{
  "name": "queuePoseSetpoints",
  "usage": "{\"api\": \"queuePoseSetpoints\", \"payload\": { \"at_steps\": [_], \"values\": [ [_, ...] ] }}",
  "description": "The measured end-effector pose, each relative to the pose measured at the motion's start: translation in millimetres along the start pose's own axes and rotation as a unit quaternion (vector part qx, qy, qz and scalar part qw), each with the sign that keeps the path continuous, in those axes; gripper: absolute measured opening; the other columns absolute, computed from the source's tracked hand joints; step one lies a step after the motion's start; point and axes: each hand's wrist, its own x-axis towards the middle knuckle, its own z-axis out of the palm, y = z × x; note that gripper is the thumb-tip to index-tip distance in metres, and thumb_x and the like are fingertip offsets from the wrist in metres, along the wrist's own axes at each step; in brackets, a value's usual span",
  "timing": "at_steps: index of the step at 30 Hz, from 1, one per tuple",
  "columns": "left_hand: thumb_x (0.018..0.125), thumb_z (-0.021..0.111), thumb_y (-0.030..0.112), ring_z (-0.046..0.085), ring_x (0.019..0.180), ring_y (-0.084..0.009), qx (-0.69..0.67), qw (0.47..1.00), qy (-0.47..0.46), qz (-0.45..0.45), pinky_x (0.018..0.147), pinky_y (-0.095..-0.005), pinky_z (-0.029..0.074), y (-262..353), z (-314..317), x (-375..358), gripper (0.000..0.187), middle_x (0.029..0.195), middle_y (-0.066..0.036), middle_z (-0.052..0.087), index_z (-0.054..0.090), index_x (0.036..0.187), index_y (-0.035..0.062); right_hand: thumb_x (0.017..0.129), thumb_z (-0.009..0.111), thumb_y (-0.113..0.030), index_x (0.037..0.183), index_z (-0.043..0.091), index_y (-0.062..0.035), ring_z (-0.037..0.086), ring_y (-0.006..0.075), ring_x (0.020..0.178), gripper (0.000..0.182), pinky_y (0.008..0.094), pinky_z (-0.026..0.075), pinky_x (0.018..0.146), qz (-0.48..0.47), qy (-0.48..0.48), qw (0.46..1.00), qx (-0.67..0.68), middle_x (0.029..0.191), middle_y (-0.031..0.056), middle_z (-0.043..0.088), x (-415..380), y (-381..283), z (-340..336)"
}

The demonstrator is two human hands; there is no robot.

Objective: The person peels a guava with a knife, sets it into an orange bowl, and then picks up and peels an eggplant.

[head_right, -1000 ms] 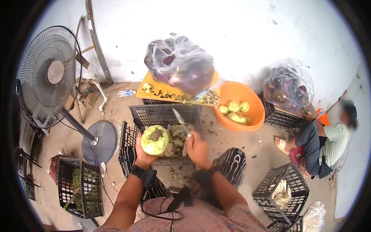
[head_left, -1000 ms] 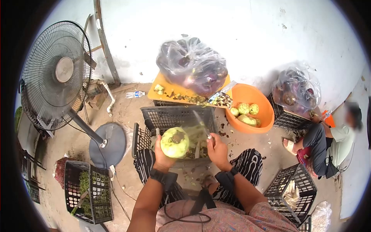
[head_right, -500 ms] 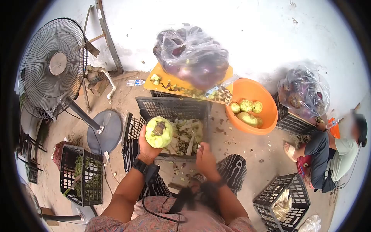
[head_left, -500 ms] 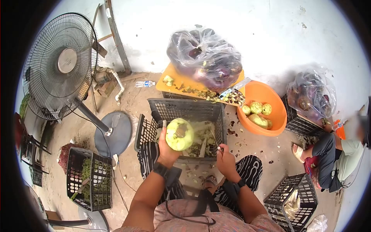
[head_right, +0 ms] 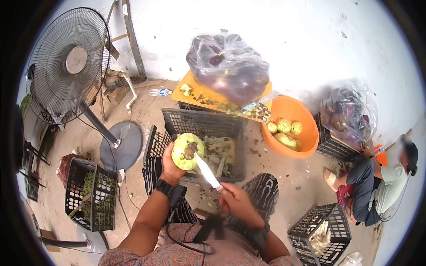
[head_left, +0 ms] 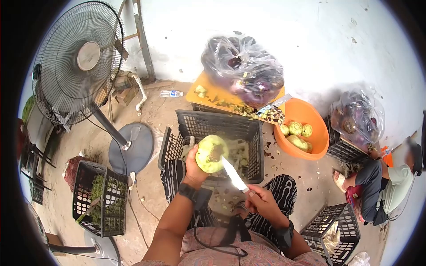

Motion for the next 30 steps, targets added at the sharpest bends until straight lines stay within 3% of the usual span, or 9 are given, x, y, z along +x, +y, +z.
{"api": "queuePoseSetpoints", "payload": {
  "at_steps": [5,7,12,14,23,30],
  "values": [
    [0.092,0.043,0.036,0.058,0.107,-0.0302,0.007,1.000,0.003,0.015,0.094,-0.0430,0.046,4,-3,-4,0.049,0.119,-0.016,0.059,0.052,0.122,-0.0007,0.094,0.051,-0.022,0.126,0.054,-0.0040,0.050,0.0052,0.057,0.037,0.0203,0.040,0.052,-0.010,0.031,0.997,-0.070,0.064,-0.0016,0.053,-9,-13,5],
    [0.091,0.044,0.038,0.058,0.106,-0.0301,0.027,0.999,0.015,0.025,0.095,-0.0430,0.046,4,-1,-4,0.050,0.118,-0.017,0.059,0.053,0.121,-0.0010,0.097,0.044,-0.016,0.128,0.052,-0.0036,0.045,0.0045,0.048,0.034,0.0182,0.035,0.045,-0.014,0.027,0.993,-0.110,0.063,0.0000,0.054,-12,-13,2],
    [0.090,0.046,0.039,0.059,0.105,-0.0304,0.029,0.999,0.020,0.017,0.095,-0.0436,0.045,3,-6,-2,0.051,0.117,-0.017,0.060,0.054,0.119,-0.0019,0.097,0.045,-0.016,0.126,0.053,-0.0031,0.043,0.0040,0.049,0.033,0.0183,0.034,0.045,0.001,0.036,0.995,-0.094,0.061,-0.0008,0.051,-21,-19,-3],
    [0.092,0.044,0.031,0.057,0.109,-0.0300,0.015,1.000,-0.021,0.003,0.095,-0.0412,0.045,3,-8,-3,0.045,0.120,-0.017,0.058,0.051,0.123,-0.0014,0.097,0.045,-0.015,0.126,0.054,-0.0030,0.042,0.0040,0.049,0.033,0.0183,0.034,0.045,0.010,0.032,0.996,-0.078,0.061,-0.0009,0.051,-22,-21,-5],
    [0.092,0.044,0.029,0.052,0.116,-0.0297,0.035,0.998,-0.051,-0.013,0.100,-0.0418,0.042,1,-10,-1,0.046,0.127,-0.017,0.052,0.046,0.127,0.0003,0.097,0.045,-0.015,0.124,0.054,-0.0015,0.042,0.0037,0.049,0.032,0.0187,0.034,0.044,-0.011,0.033,0.990,-0.133,0.061,-0.0007,0.051,-27,-30,-9],
    [0.092,0.044,0.028,0.051,0.118,-0.0300,0.080,0.995,-0.058,-0.018,0.101,-0.0419,0.040,-2,-7,0,0.045,0.129,-0.017,0.051,0.044,0.129,0.0019,0.097,0.045,-0.017,0.122,0.055,-0.0004,0.041,0.0035,0.047,0.032,0.0188,0.033,0.043,-0.001,-0.007,0.992,-0.125,0.058,-0.0015,0.050,-29,-38,-18]
  ]
}}
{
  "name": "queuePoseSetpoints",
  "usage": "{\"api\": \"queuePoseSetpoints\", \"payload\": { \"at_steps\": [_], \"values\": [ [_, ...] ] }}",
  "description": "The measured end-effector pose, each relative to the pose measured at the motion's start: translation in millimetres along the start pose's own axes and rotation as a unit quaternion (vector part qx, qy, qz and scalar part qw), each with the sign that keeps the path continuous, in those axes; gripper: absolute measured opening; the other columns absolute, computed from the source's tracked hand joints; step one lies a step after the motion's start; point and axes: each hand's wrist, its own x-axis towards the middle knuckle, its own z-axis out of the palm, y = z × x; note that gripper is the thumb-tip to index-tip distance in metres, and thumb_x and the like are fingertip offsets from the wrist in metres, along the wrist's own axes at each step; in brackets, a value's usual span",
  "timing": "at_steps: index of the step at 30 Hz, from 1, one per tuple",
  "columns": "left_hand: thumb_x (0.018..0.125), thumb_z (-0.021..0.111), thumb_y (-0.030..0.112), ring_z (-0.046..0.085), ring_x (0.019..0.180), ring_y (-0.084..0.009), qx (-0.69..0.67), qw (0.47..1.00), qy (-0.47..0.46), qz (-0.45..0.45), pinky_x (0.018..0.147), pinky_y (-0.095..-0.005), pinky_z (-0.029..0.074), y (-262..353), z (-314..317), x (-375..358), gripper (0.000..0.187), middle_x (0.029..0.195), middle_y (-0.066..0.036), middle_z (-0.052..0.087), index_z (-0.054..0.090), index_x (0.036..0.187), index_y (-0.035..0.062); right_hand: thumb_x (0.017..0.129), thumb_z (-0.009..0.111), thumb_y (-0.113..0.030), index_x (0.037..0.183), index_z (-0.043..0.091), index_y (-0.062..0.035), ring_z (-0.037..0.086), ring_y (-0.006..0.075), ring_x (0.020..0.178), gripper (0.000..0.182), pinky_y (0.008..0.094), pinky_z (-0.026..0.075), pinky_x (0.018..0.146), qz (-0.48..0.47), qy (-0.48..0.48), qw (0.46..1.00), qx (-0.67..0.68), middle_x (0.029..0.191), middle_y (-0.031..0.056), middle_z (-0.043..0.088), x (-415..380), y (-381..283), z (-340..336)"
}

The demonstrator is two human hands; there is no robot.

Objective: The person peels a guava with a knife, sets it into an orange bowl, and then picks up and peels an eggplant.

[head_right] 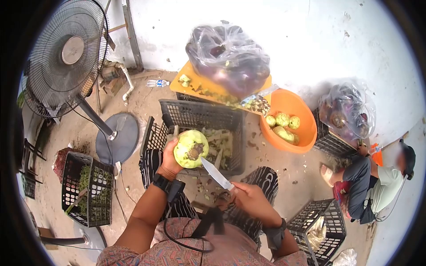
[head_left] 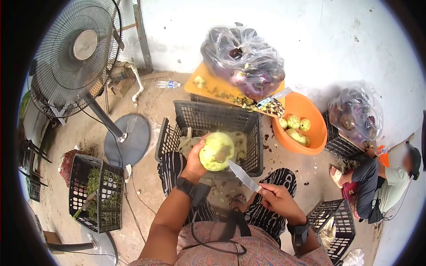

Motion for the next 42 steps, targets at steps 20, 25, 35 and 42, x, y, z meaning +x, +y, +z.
{"api": "queuePoseSetpoints", "payload": {
  "at_steps": [20,25,35,42],
  "values": [
    [0.093,0.040,0.030,0.052,0.115,-0.0285,-0.013,0.999,0.000,-0.048,0.100,-0.0398,0.042,-7,-5,2,0.045,0.127,-0.016,0.052,0.044,0.128,0.0013,0.099,0.041,-0.019,0.125,0.051,-0.0020,0.035,0.0033,0.041,0.033,0.0191,0.030,0.039,0.082,-0.090,0.990,0.078,0.058,-0.0003,0.047,8,-7,-3],
    [0.094,0.041,0.032,0.052,0.116,-0.0271,0.031,0.999,0.013,0.024,0.099,-0.0391,0.042,-7,8,1,0.045,0.127,-0.014,0.051,0.043,0.129,0.0040,0.099,0.039,-0.018,0.131,0.045,-0.0030,0.033,0.0053,0.039,0.035,0.0196,0.031,0.038,0.124,-0.063,0.966,0.218,0.061,0.0021,0.047,14,9,21],
    [0.094,0.043,0.034,0.048,0.119,-0.0259,0.093,0.993,0.057,0.054,0.100,-0.0393,0.041,-11,17,3,0.044,0.130,-0.012,0.047,0.039,0.129,0.0081,0.100,0.040,-0.018,0.133,0.042,-0.0031,0.033,0.0055,0.040,0.037,0.0197,0.032,0.039,0.131,-0.003,0.945,0.301,0.063,0.0024,0.046,16,-6,28],
    [0.090,0.050,0.029,0.052,0.112,-0.0257,0.049,0.999,-0.007,-0.022,0.095,-0.0413,0.045,-8,9,-1,0.037,0.120,-0.011,0.051,0.041,0.121,0.0093,0.099,0.042,-0.019,0.126,0.051,-0.0020,0.036,0.0035,0.042,0.033,0.0183,0.030,0.040,0.056,-0.038,0.996,0.050,0.058,-0.0015,0.046,8,-6,-4]
  ]
}}
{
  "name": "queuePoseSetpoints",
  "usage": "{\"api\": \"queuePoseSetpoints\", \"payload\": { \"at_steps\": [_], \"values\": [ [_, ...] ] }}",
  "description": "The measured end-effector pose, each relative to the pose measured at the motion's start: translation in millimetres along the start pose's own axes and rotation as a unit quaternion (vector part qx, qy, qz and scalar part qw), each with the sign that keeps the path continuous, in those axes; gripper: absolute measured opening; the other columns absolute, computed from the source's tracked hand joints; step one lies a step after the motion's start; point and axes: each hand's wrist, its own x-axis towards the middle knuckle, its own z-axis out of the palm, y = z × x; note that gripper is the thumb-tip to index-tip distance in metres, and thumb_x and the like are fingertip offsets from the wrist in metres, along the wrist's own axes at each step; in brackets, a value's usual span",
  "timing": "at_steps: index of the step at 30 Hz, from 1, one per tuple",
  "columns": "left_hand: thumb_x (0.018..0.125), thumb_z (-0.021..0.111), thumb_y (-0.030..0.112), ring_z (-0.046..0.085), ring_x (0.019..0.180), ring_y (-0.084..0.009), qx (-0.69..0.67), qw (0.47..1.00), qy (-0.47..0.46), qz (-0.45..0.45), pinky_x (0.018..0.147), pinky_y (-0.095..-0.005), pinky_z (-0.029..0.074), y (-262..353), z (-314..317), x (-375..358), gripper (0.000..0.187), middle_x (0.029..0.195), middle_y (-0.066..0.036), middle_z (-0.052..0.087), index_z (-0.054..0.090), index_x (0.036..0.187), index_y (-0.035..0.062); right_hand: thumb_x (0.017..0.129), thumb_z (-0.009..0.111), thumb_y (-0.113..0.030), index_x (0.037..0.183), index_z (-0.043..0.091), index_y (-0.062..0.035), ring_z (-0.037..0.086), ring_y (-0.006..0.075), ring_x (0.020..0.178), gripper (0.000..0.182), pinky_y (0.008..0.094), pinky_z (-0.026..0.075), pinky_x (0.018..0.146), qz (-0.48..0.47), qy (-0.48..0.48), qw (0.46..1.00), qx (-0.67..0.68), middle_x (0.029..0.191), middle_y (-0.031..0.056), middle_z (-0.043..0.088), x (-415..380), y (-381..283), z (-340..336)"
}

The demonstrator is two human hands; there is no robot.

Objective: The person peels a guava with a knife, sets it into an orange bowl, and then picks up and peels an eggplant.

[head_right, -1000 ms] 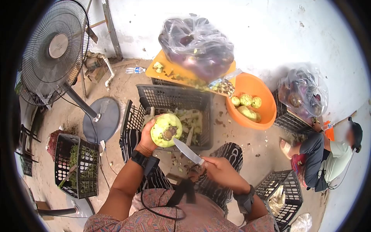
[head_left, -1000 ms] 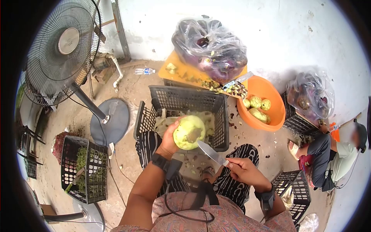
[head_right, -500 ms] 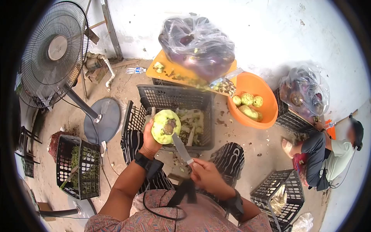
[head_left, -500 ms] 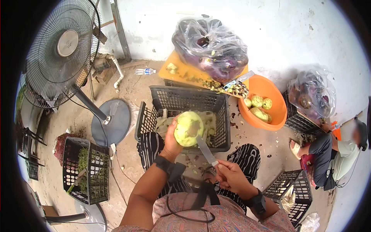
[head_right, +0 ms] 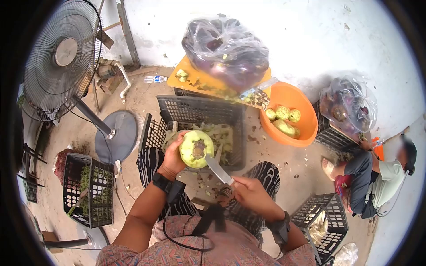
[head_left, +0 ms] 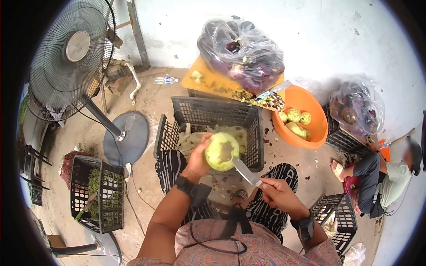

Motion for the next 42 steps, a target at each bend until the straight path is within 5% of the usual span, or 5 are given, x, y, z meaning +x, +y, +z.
{"api": "queuePoseSetpoints", "payload": {
  "at_steps": [5,21,30,34,42],
  "values": [
    [0.096,0.045,0.029,0.058,0.102,-0.0217,0.060,0.990,0.120,0.047,0.090,-0.0362,0.049,-10,7,1,0.027,0.111,-0.011,0.056,0.047,0.111,0.0071,0.099,0.041,-0.018,0.126,0.051,-0.0038,0.035,0.0039,0.040,0.033,0.0191,0.030,0.038,0.012,-0.007,1.000,-0.003,0.057,-0.0017,0.046,8,15,13],
    [0.096,0.043,0.030,0.056,0.102,-0.0197,0.023,0.968,0.200,0.150,0.089,-0.0335,0.047,-27,-13,12,0.035,0.114,-0.009,0.054,0.044,0.122,0.0062,0.099,0.040,-0.019,0.130,0.046,-0.0041,0.035,0.0060,0.039,0.034,0.0211,0.032,0.038,0.030,0.041,0.966,0.254,0.060,0.0017,0.047,37,22,73],
    [0.090,0.053,0.030,0.053,0.108,-0.0239,0.032,0.989,0.134,-0.047,0.087,-0.0426,0.049,-1,-3,0,0.035,0.113,-0.008,0.053,0.042,0.117,0.0116,0.098,0.043,-0.019,0.131,0.047,-0.0038,0.034,0.0045,0.040,0.037,0.0190,0.030,0.037,0.047,0.053,0.989,0.132,0.061,0.0012,0.048,26,17,4],
    [0.092,0.053,0.029,0.055,0.107,-0.0227,0.016,0.983,0.148,-0.104,0.089,-0.0376,0.049,-10,-2,3,0.040,0.116,-0.010,0.053,0.040,0.124,0.0084,0.098,0.042,-0.017,0.130,0.050,-0.0046,0.033,0.0041,0.039,0.035,0.0188,0.029,0.038,-0.005,0.010,1.000,-0.013,0.058,-0.0013,0.045,18,11,-3],
    [0.092,0.057,0.023,0.058,0.103,-0.0218,0.070,0.989,0.128,-0.036,0.088,-0.0358,0.050,-18,-5,-2,0.040,0.112,-0.011,0.057,0.045,0.123,0.0014,0.098,0.040,-0.018,0.130,0.049,-0.0057,0.035,0.0045,0.040,0.035,0.0191,0.031,0.038,0.001,0.024,0.997,0.070,0.058,-0.0013,0.045,23,31,24]
  ]
}}
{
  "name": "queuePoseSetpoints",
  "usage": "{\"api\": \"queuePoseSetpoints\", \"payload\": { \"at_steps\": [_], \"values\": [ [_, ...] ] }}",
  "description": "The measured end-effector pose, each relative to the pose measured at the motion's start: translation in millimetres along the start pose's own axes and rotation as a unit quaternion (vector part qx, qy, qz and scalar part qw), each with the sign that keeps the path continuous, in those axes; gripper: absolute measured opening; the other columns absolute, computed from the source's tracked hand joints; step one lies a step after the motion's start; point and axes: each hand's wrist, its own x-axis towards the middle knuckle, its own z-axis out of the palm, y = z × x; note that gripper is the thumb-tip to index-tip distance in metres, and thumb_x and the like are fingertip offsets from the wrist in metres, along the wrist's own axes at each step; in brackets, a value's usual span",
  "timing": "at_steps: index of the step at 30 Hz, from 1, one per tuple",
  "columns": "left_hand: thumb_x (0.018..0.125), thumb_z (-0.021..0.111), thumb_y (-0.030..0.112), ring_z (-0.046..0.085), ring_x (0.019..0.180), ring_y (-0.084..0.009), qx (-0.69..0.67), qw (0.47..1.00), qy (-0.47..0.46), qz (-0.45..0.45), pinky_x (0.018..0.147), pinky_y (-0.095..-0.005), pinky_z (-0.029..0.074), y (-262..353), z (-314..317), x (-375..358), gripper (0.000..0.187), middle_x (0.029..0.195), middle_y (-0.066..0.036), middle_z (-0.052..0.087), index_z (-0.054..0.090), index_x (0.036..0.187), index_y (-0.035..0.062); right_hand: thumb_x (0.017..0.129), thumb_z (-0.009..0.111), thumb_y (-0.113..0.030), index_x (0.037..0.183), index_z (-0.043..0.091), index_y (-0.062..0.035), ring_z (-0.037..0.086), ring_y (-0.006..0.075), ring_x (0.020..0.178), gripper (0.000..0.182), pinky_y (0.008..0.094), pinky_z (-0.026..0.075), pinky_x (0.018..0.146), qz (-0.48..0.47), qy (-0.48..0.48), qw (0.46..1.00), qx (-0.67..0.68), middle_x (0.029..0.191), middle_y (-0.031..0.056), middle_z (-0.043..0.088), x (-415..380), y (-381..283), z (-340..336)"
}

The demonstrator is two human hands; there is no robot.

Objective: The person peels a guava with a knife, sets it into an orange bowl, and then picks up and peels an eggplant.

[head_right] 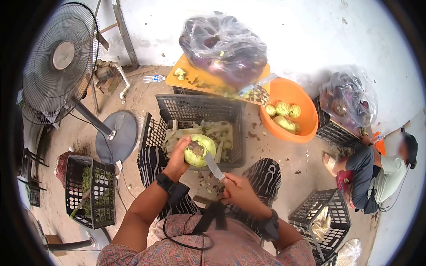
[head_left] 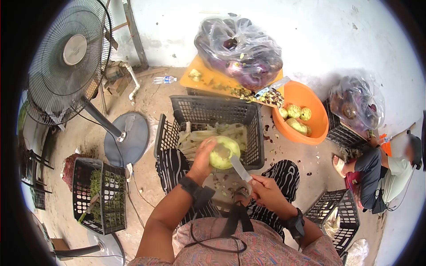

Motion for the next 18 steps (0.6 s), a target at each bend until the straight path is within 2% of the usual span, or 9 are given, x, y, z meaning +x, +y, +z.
{"api": "queuePoseSetpoints", "payload": {
  "at_steps": [5,9,11,18],
  "values": [
    [0.092,0.055,0.024,0.059,0.102,-0.0209,-0.035,0.997,0.056,0.050,0.087,-0.0346,0.050,-3,1,3,0.039,0.113,-0.011,0.056,0.044,0.123,0.0023,0.099,0.039,-0.018,0.131,0.048,-0.0050,0.036,0.0047,0.040,0.036,0.0197,0.032,0.038,0.018,0.013,0.998,0.059,0.058,-0.0006,0.046,7,-3,19],
    [0.093,0.053,0.026,0.058,0.101,-0.0203,-0.053,0.995,0.050,0.062,0.087,-0.0346,0.050,-6,-1,7,0.038,0.112,-0.010,0.056,0.045,0.122,0.0028,0.099,0.040,-0.018,0.128,0.049,-0.0037,0.036,0.0052,0.040,0.034,0.0204,0.032,0.038,-0.004,0.021,0.995,0.094,0.057,0.0001,0.046,14,7,30],
    [0.097,0.044,0.030,0.059,0.102,-0.0206,-0.032,0.995,0.062,0.077,0.089,-0.0362,0.049,-5,2,6,0.033,0.111,-0.009,0.058,0.049,0.116,0.0046,0.099,0.040,-0.018,0.127,0.049,-0.0035,0.036,0.0056,0.039,0.033,0.0205,0.031,0.037,-0.007,0.038,0.995,0.092,0.057,0.0003,0.046,17,10,37],
    [0.097,0.041,0.033,0.059,0.102,-0.0201,-0.062,0.992,0.084,0.075,0.089,-0.0370,0.049,-7,3,10,0.035,0.112,-0.010,0.058,0.049,0.117,0.0051,0.098,0.042,-0.017,0.127,0.049,-0.0030,0.037,0.0057,0.039,0.033,0.0205,0.030,0.037,-0.016,0.083,0.986,0.142,0.059,0.0000,0.047,23,11,61]
  ]
}}
